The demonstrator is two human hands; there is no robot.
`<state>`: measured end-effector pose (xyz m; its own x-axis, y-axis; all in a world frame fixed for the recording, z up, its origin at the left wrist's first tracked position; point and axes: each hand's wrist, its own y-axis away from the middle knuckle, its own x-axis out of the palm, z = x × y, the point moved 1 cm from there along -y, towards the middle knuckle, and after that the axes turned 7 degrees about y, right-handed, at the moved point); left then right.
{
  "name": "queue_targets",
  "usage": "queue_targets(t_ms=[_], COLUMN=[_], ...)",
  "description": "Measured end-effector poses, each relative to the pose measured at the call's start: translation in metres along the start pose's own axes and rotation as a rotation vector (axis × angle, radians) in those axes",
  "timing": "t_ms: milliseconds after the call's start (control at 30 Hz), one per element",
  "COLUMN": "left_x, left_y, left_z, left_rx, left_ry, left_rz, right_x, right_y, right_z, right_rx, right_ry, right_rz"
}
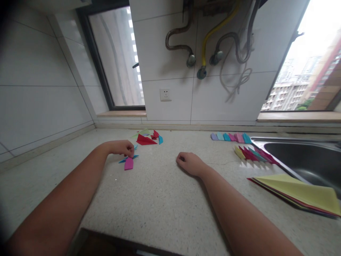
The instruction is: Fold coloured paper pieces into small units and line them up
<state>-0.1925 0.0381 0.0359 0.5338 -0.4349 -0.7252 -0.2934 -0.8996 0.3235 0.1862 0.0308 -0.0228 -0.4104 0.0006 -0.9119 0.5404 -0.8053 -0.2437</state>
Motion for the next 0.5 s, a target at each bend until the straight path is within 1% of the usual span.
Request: queue_targets(t_ms=[100, 233, 300, 367, 500], left_x=[0.004, 0.018, 0.029, 0.042, 0.068], left_y=[0.005, 0.005, -0.001, -0.01, -0.031], left_z=[-0.017, -0.042, -0.053, -0.063, -0.08], left_rx=[0.094, 0.247, 0.31, 0.356, 0.394], left_ry=[0.046, 0.244, 0.344, 0.441, 0.66], left_rz=[0.005, -0.049, -0.08, -0.135, -0.236], right_x=[-0.001, -0.003, -0.003, -0.004, -0.005], right_y=[0.001, 0.002, 0.003, 0.003, 0.003], right_z=[0.001, 0.004, 0.005, 0.006, 0.01], right_rx=[0.0, 0.001, -0.006, -0.012, 0.032], right_ry=[0.004, 0.005, -0.007, -0.032, -0.123], right_rz=[-0.001, -0.001, -0.004, -0.02, -0.065])
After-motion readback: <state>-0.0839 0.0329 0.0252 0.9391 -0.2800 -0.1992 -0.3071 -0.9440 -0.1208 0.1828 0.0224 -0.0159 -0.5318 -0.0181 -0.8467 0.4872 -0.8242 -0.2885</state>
